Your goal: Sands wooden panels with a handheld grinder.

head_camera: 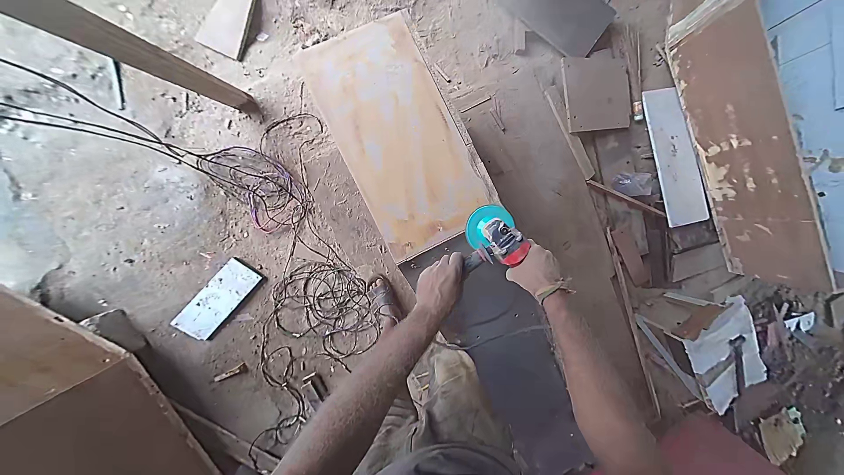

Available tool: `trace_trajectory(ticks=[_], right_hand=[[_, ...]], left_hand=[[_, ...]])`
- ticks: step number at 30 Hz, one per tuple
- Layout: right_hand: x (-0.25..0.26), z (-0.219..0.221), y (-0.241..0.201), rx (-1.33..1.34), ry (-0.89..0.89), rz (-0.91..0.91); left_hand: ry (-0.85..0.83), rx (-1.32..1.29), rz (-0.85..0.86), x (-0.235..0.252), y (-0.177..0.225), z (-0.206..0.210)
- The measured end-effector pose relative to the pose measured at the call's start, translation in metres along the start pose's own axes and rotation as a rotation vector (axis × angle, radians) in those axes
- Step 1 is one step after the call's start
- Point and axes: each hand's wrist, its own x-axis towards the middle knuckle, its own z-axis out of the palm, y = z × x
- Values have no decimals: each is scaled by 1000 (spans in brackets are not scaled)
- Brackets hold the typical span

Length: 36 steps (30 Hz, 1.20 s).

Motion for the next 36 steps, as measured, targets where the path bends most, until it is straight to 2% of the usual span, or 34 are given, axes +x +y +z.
trace_trajectory(ticks=[3,8,11,17,22,26,30,36], right_hand=[[-8,7,-22,-16,-104,-94],[-1,34,-38,35,-130,-235],[6,20,-31,88,-133,-223],[35,-7,-2,152,-128,-191],[28,4,-10,143,-207,-283],[19,16,-14,124,-249,-290],[25,-2,-2,136,-237,-246],[39,-25,-4,129,-120,-175]], left_hand=[[12,80,-75,-21,-22,-5],[-123,252,-323,-31,-26,-18],[-112,297,-320,-19,-11,-28],[-207,334,-276,1,43,-60],[-228,368,-344,-17,32,-56],[-243,392,-384,-27,22,-44],[-238,370,-337,-14,39,-46],[-197,331,-259,20,45,-62]])
